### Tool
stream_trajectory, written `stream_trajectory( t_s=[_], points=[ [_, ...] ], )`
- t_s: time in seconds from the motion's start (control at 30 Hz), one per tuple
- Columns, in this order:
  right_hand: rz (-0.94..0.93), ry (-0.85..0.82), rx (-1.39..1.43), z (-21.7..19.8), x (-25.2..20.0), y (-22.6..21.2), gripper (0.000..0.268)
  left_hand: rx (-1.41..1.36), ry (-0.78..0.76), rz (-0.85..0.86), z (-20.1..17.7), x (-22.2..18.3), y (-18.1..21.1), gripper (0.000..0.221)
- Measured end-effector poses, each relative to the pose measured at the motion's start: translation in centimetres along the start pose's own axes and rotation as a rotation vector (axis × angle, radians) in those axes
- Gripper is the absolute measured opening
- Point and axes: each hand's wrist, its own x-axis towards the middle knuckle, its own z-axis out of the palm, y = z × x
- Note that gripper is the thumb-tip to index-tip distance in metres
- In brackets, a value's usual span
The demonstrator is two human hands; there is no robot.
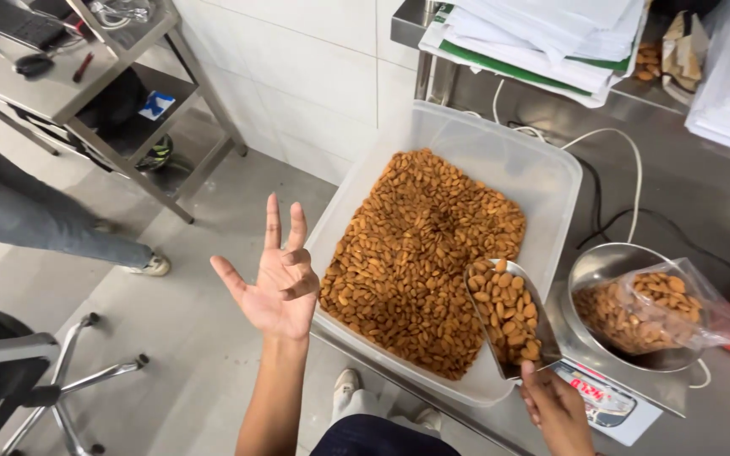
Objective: The person scoops almonds from a large bin using a metal scoop and pours them into a plastic bag held over a digital scale by another person, checking the weight and adjusting the quantity of almonds as they fill the bag.
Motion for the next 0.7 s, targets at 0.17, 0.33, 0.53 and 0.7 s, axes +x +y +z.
stream_trajectory(
  t_s=[0.17, 0.33, 0.53, 0.7],
  points=[
    [0.070, -0.020, 0.034, -0.8, 2.0, 1.9, 0.039, -0.058, 0.009, -0.043, -0.8, 2.3, -0.9, 0.102],
    [0.092, -0.018, 0.037, -0.3, 5.5, 6.5, 0.039, -0.214, -0.131, -0.149, 1.5, 5.6, -3.5, 0.100],
    [0.042, 0.020, 0.012, 0.5, 4.6, 4.0, 0.041, -0.346, -0.146, -0.228, 0.4, 6.6, -6.4, 0.098],
    [0.092, 0.011, -0.037, 1.3, -0.6, -2.3, 0.048, -0.114, 0.019, -0.259, -3.9, 8.2, -6.6, 0.108]
  ],
)
